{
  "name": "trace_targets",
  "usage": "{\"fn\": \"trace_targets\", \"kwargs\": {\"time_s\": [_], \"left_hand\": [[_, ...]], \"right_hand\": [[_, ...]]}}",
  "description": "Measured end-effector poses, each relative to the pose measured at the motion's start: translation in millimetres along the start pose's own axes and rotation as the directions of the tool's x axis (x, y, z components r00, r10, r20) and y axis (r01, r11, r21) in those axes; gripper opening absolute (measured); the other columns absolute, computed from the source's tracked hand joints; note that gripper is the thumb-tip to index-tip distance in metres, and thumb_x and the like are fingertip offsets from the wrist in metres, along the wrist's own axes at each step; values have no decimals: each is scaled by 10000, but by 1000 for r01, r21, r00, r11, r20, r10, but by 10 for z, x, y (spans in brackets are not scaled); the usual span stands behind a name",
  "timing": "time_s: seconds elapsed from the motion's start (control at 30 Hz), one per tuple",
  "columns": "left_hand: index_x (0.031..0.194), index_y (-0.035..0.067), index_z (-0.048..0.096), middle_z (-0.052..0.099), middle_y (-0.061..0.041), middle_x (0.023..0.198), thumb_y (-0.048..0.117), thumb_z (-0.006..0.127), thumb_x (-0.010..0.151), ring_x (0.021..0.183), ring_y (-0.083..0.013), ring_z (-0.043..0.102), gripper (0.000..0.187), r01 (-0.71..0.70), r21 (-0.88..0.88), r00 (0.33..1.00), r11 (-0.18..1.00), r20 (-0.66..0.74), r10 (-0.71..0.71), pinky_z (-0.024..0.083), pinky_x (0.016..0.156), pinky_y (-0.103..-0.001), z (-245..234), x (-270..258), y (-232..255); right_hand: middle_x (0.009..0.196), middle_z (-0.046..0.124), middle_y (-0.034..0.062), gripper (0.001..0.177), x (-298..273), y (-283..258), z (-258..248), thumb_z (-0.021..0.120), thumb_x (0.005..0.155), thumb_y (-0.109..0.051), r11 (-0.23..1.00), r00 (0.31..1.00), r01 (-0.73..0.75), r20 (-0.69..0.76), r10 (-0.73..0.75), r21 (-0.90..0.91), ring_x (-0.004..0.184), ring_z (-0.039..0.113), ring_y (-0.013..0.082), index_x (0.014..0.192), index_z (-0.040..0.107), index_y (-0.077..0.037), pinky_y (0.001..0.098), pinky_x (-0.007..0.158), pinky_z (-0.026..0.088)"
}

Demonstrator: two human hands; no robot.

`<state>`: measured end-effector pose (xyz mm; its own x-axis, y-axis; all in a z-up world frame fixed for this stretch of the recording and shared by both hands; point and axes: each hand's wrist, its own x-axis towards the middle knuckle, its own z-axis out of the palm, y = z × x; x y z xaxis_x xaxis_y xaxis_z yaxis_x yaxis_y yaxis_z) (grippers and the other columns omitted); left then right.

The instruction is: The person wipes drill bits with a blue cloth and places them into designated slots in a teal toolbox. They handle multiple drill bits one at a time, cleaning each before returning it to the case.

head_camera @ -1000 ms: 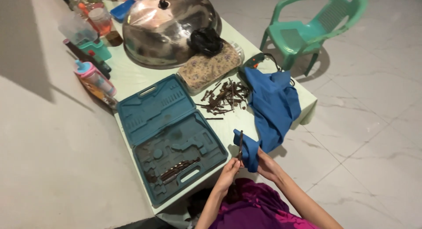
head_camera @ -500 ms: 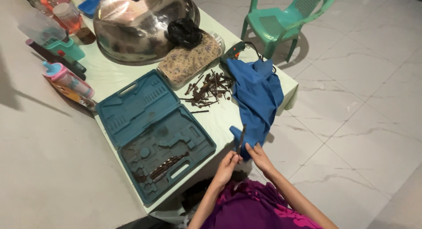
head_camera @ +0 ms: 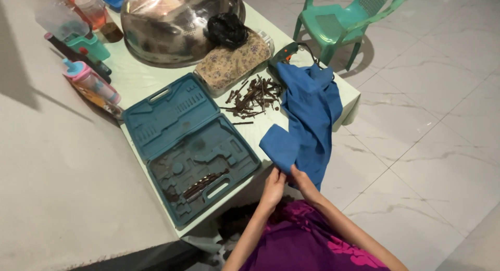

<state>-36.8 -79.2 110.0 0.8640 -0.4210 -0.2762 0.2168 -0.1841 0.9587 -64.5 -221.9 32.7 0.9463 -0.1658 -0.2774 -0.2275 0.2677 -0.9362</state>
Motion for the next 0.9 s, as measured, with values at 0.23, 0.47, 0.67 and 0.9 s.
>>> {"fn": "trace_targets", "kwargs": {"time_s": [0.23, 0.47, 0.67, 0.9], "left_hand": [[1460, -19, 514, 556, -257, 1443, 203, 512, 1039, 1386, -382, 485, 476, -24, 64, 1000, 998, -12, 24, 394, 1139, -539, -64, -98, -86], [1453, 2, 536, 601, -280, 1383, 172, 497, 1043, 1325, -402, 540, 445, -123, 159, 992, 980, -23, 128, 447, 1095, -536, -222, -286, 70], [1371, 34, 576, 671, -219, 1245, 144, 529, 993, 1105, -378, 618, 396, -220, 281, 965, 934, -81, 251, 492, 949, -473, -295, -276, -397], [1123, 46, 649, 761, -101, 918, 109, 589, 922, 727, -278, 713, 220, -185, 296, 935, 937, -242, 261, 553, 672, -380, -243, -272, -537]], "right_hand": [[1006, 716, 260, 479, 137, -85, 26, 658, 1027, -341, 959, 997, -3, -76, 26, 284, 939, 712, 380, 1071, 729, 130, 590, 826, 579], [1203, 684, 180, 764, 11, -427, 225, 793, 878, -82, 994, 999, 39, 9, -40, 102, 1033, 659, 265, 1496, 345, -124, 413, 762, 607], [930, 704, 27, 221, 166, -325, 219, 798, 887, -180, 979, 978, 110, 192, -76, -170, 816, 588, 121, 1062, 713, -74, 269, 664, 505], [798, 691, 44, 256, 35, -550, 628, 597, 1002, -264, 793, 958, 274, 230, -173, -544, 668, 585, 125, 899, 625, -32, 289, 651, 522]]}}
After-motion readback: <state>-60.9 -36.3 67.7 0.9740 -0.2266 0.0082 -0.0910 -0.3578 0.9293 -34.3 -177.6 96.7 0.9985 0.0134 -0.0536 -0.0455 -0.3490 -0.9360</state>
